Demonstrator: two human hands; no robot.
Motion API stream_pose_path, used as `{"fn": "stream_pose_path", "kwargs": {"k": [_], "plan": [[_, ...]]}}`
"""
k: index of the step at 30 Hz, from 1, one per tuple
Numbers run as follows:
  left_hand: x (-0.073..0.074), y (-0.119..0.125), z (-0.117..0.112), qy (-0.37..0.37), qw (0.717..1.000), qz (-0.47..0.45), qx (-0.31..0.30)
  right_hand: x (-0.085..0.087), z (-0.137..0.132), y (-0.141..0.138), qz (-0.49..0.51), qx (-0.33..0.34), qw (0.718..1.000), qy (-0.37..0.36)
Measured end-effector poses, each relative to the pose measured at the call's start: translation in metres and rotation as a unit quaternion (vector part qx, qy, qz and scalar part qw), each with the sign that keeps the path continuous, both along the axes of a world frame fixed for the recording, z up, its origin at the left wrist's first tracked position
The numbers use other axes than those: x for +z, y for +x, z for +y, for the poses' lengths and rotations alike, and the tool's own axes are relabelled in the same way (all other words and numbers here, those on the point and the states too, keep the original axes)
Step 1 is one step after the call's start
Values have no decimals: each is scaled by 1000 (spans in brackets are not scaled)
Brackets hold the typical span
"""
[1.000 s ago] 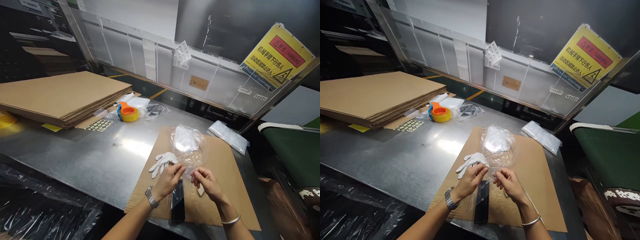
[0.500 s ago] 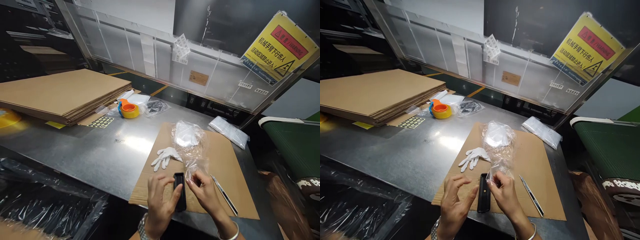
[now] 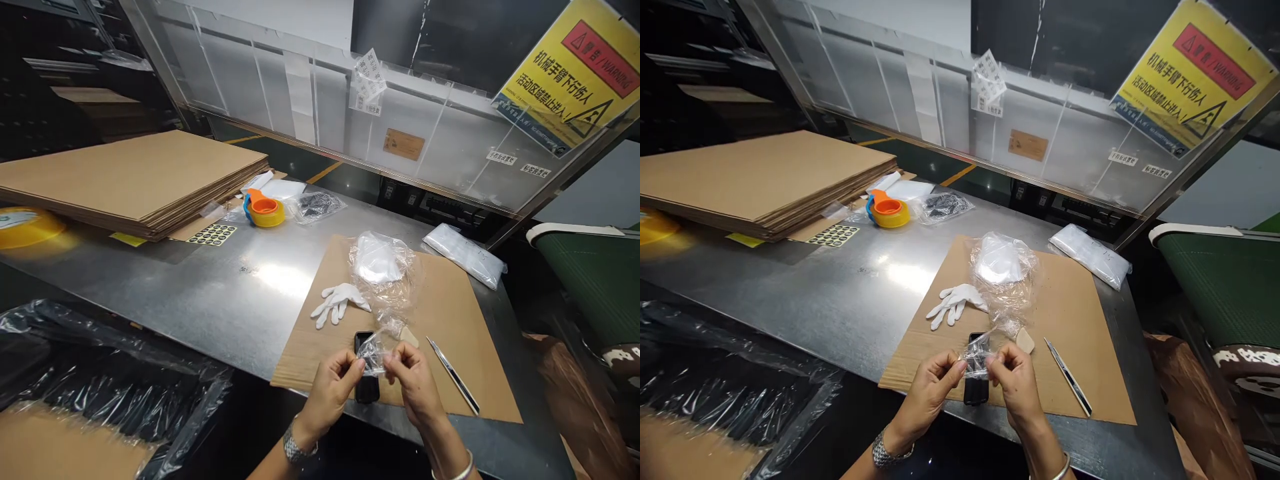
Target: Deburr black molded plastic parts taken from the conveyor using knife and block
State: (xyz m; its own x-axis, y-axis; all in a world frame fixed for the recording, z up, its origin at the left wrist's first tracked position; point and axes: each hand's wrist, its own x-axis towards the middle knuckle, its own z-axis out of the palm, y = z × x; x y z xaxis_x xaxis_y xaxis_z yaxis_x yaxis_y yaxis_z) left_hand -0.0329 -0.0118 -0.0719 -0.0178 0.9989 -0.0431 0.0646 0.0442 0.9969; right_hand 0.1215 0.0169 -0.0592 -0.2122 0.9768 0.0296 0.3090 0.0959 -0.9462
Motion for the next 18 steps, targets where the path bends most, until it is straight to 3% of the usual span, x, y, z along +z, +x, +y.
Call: {"fn": "stream_pose_path", "kwargs": {"k": [2, 4, 7, 11, 15, 18], "plan": [[-5, 2, -2, 21, 997, 60, 32, -6, 0, 0, -36, -55, 997, 47], [-11, 5, -4, 48, 989, 122, 67, -10, -3, -4, -78, -69, 990, 97], [-18, 10, -5, 109, 964, 213, 113, -14, -9, -14, -132, -18, 979, 157], [-28, 3, 0, 226, 901, 352, 116, -13, -12, -21, -184, 36, 962, 197], [-37, -23, 10, 199, 883, 389, 174, -16, -9, -14, -215, 42, 957, 191], [-42, -42, 13, 151, 864, 428, 219, -32, -9, -6, -245, 10, 956, 162]]}}
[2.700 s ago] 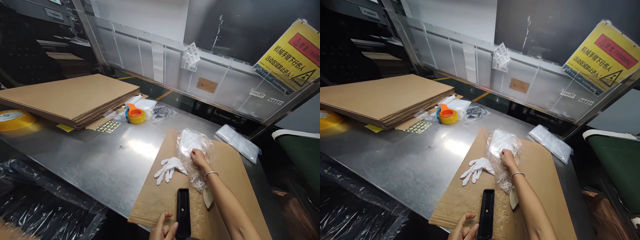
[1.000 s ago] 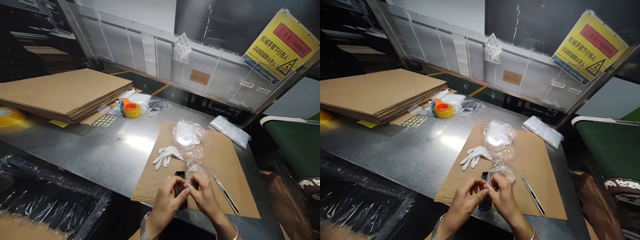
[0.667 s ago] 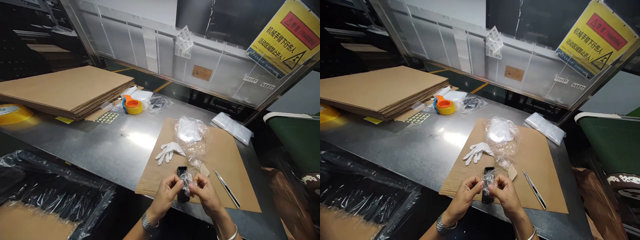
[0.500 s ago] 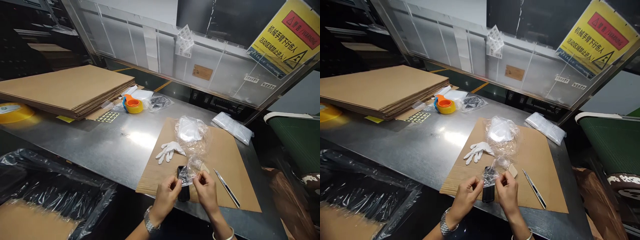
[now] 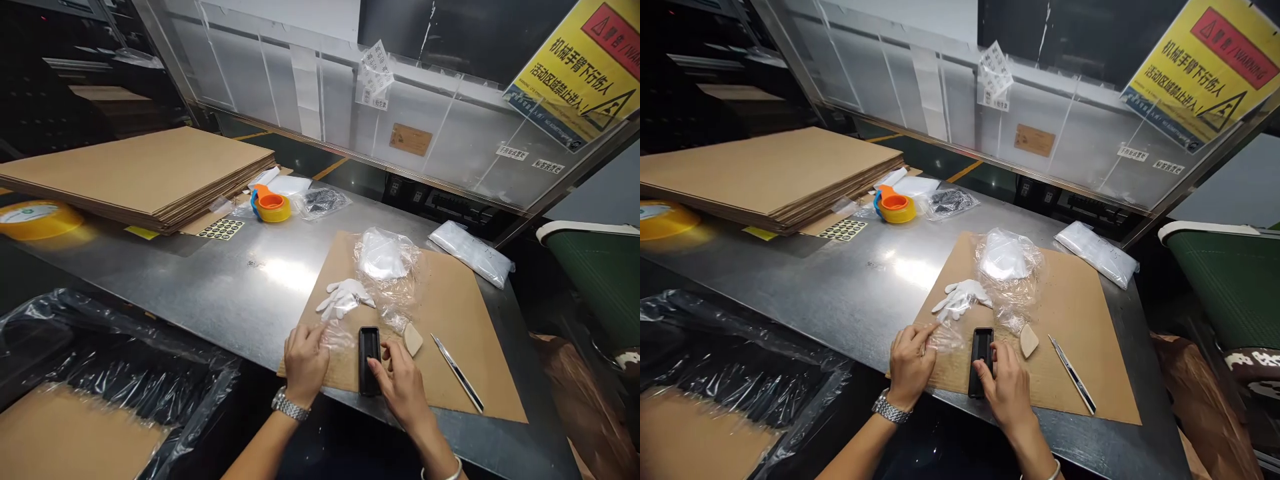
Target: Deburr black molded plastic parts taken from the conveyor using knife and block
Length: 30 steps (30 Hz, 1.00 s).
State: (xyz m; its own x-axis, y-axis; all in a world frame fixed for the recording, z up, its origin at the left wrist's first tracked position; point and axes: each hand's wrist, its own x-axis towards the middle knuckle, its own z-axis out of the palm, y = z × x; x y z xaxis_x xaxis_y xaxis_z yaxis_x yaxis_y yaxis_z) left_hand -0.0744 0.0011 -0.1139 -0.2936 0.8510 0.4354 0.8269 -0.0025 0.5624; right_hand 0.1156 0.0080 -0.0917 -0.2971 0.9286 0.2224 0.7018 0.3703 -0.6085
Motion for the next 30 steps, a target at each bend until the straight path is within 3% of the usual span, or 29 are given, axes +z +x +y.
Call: {"fn": "stream_pose_path", "kwargs": {"k": [5, 12, 15, 19, 25, 30], "plan": [[-8, -8, -11, -70, 996, 41, 47, -27, -12, 12, -29, -32, 998, -52], [-19, -6, -12, -117, 991, 16, -56, -7, -30, 12, 1, 112, 974, -196], [-20, -1, -16, -120, 989, -2, -91, -15, -28, 8, -19, 96, 968, -232], [-20, 6, -31, -121, 986, 14, -115, -27, -23, 4, -77, 31, 972, -219], [-16, 8, -35, -86, 989, 77, -88, -15, -34, -16, -203, -21, 967, -155], [-5, 20, -32, -25, 966, 105, -235, -8, -36, -26, -252, 9, 961, -118]]}}
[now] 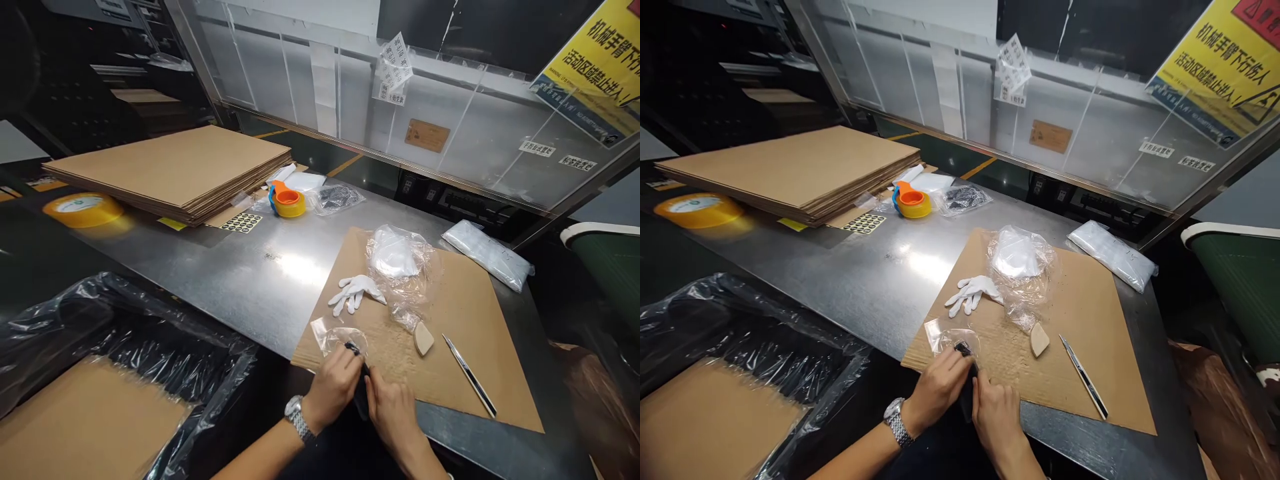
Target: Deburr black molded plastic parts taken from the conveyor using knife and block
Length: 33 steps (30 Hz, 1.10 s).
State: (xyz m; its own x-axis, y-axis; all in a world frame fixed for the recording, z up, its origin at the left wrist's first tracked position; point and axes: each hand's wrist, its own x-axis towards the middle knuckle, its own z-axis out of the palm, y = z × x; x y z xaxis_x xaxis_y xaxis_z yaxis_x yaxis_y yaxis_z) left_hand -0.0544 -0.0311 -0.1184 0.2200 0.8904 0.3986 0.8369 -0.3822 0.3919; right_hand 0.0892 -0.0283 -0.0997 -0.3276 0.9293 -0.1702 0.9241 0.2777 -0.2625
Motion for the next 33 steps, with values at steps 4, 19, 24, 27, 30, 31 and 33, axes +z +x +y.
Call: {"fn": "stream_pose_path", "kwargs": {"k": [4, 19, 24, 27, 30, 31, 33], "plan": [[13, 7, -8, 5, 999, -11, -50, 9, 11, 0, -3, -23, 999, 22], [119, -47, 24, -124, 948, -287, 51, 136, 78, -16, 135, 214, 967, -7], [104, -63, 4, -161, 631, -741, 162, 152, 71, -35, 384, 155, 900, -136], [74, -55, -23, -219, 558, -776, 197, 141, 57, -58, 421, 172, 880, -135], [55, -47, -46, -354, 415, -836, 63, 124, 39, -85, 362, 254, 890, -112], [52, -48, -51, -350, 361, -864, 28, 117, 33, -94, 327, 289, 894, -104], [48, -59, -58, -305, 300, -904, 21, 101, 22, -110, 268, 357, 890, -91]]}}
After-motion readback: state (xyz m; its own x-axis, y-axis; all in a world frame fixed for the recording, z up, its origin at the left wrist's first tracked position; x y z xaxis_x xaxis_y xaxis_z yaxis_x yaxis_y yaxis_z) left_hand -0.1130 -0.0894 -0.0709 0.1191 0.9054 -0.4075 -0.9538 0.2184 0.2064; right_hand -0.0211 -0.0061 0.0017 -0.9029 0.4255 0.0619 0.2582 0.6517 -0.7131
